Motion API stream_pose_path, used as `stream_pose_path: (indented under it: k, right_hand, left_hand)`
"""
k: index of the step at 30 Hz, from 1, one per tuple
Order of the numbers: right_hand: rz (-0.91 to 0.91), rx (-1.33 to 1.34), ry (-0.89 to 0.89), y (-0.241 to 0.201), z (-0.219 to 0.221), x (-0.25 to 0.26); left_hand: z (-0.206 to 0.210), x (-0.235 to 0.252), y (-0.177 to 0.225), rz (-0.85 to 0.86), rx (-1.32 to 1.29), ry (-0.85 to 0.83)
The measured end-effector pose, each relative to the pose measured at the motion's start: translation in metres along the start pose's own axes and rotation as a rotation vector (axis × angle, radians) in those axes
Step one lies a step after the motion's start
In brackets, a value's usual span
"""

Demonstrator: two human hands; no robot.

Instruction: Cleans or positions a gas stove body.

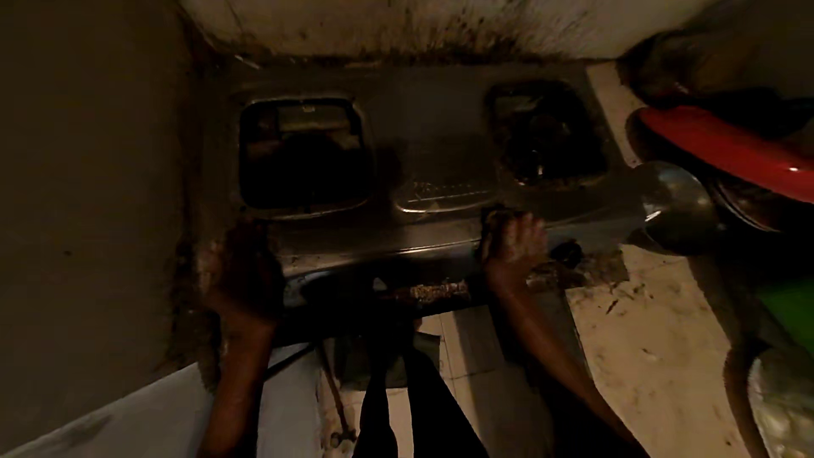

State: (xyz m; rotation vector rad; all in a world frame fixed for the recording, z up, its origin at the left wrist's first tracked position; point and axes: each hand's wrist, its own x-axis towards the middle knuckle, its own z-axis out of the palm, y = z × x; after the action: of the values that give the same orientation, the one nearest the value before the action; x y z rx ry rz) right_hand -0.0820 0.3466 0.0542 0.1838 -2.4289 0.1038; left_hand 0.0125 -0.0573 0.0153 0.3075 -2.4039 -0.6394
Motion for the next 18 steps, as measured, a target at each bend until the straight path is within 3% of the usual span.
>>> stream_pose_path:
  k: [7, 11, 18]
  right_hand:
    - [0.013, 0.05, 0.03, -0.006, 0.006, -0.001]
    - [0.032, 0.093, 0.054, -0.006, 0.011, -0.004]
    - [0.004, 0.08, -0.057, -0.005, 0.013, -0.011]
  left_hand:
    - [0.003, -0.002, -0.002, 0.024, 0.186, 0.015]
    - [-0.007, -0.004, 0.017, -0.02, 0.195, -0.007]
    - [0.009, -0.013, -0.007, 0.013, 0.155, 0.194]
